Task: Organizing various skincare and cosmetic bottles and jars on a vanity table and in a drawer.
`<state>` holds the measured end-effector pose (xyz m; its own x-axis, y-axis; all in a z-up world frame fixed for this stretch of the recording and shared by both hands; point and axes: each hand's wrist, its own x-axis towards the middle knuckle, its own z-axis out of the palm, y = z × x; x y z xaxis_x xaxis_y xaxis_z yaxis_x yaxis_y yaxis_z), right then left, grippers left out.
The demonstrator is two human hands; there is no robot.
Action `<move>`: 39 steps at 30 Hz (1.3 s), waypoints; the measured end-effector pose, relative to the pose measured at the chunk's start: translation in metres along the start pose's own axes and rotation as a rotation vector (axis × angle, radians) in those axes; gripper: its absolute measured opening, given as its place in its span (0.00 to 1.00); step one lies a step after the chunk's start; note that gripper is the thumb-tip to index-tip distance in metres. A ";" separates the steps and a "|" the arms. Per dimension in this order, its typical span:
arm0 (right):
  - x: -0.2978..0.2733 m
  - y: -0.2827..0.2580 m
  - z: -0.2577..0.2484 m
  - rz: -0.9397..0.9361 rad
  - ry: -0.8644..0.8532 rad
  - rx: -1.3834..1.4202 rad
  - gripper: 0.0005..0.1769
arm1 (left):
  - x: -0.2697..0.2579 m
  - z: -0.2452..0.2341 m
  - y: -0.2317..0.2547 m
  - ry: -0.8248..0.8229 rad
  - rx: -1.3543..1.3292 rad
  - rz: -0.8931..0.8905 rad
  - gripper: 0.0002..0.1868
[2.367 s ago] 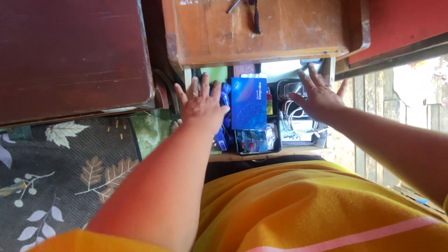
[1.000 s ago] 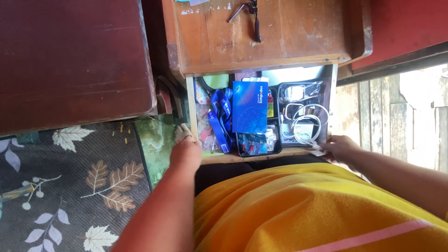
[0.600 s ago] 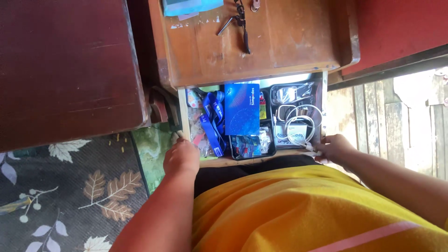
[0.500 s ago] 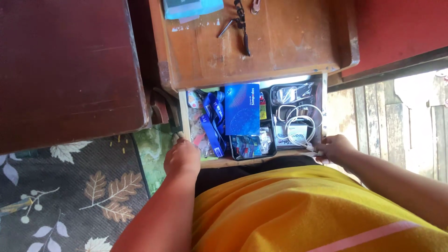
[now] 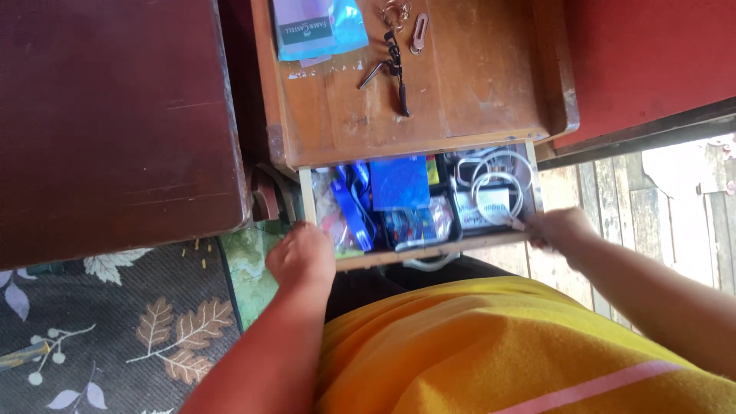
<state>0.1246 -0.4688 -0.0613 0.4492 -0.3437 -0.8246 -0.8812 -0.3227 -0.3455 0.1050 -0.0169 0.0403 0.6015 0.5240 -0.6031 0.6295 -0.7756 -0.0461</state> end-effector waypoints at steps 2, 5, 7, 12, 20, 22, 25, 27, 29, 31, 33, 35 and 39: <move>0.023 -0.006 -0.001 -0.028 -0.010 0.018 0.16 | 0.016 -0.006 0.008 0.029 0.011 0.030 0.16; 0.028 -0.037 0.002 -0.042 -0.019 0.023 0.17 | 0.044 -0.010 0.020 0.115 0.044 0.057 0.16; 0.032 -0.055 0.005 -0.029 -0.017 0.011 0.19 | 0.063 -0.009 0.028 0.171 0.065 0.056 0.16; 0.029 -0.081 0.005 0.004 -0.025 0.071 0.05 | 0.081 0.002 0.034 0.324 -0.004 0.007 0.15; -0.003 -0.084 0.015 0.044 0.031 0.255 0.15 | 0.036 0.029 0.030 0.306 -0.407 -0.158 0.29; -0.041 -0.094 0.026 -0.038 0.139 0.084 0.18 | 0.033 0.043 0.031 0.282 -0.473 -0.197 0.34; -0.078 -0.101 0.038 -0.704 0.655 -0.318 0.29 | 0.023 0.041 0.035 0.087 -0.548 -0.251 0.42; -0.104 -0.113 0.041 -0.846 0.593 -0.355 0.28 | 0.022 0.035 0.037 0.035 -0.515 -0.229 0.42; -0.109 -0.109 0.039 -1.021 0.536 -0.435 0.29 | 0.017 0.024 0.037 0.017 -0.513 -0.225 0.41; -0.119 -0.109 0.041 -1.188 0.468 -0.521 0.30 | 0.015 0.022 0.034 -0.008 -0.507 -0.224 0.39; -0.134 -0.112 0.044 -1.163 0.264 -0.758 0.39 | 0.017 0.029 0.030 0.023 -0.489 -0.179 0.38; -0.128 -0.106 0.046 -1.193 0.264 -0.806 0.41 | 0.017 0.035 0.027 0.030 -0.508 -0.158 0.37; -0.113 -0.103 0.049 -0.998 0.197 -0.995 0.44 | 0.025 0.046 0.019 0.054 -0.517 -0.096 0.38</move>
